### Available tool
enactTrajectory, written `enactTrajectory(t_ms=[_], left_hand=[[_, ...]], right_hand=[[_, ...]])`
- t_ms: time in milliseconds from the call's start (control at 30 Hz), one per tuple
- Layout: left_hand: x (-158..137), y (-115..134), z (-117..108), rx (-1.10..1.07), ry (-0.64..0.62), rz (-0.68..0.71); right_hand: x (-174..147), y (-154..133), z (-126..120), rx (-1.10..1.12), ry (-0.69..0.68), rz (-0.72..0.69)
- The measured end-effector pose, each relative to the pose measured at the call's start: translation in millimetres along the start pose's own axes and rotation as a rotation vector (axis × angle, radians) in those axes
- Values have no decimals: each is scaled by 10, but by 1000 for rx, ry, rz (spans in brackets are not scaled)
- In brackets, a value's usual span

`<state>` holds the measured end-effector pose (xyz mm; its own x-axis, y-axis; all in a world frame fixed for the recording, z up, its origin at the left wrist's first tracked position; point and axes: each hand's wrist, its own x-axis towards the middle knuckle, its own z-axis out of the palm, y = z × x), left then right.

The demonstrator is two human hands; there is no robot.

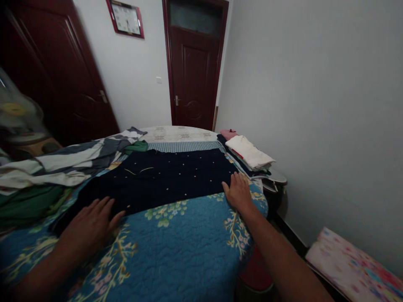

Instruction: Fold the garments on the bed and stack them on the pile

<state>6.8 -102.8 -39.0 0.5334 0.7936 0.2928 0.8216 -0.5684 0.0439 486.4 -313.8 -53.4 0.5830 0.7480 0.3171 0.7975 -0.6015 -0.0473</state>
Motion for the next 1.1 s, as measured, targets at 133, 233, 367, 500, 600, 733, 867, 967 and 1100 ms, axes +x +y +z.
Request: enactTrajectory(t_ms=[133,233,367,500,600,733,867,967,1100], left_hand=[[416,158,53,80,-65,116],[493,171,151,114,-111,45],[413,108,146,157,-129,-61],[570,64,-111,154,-219,-222],[878,46,-260,141,-179,-255],[1249,45,-120,19,-63,-182],[1357,9,242,-87,100,-139],[1322,-67,410,-148,168,-123],[1289,-139,445,-191,173,-171]], right_hand=[[251,-308,67,42,-109,-101],[406,-349,200,35,-190,-101],[601,-27,410,-46,-151,-35],[786,256,490,-130,-132,3],[867,177,422,-184,-119,89],[957,-336,220,-64,-109,-73],[1028,-1186,-15,305,-185,-288],[1044,-1911,-113,543,-218,-470],[1039,-2763,-9,691,-190,-571]])
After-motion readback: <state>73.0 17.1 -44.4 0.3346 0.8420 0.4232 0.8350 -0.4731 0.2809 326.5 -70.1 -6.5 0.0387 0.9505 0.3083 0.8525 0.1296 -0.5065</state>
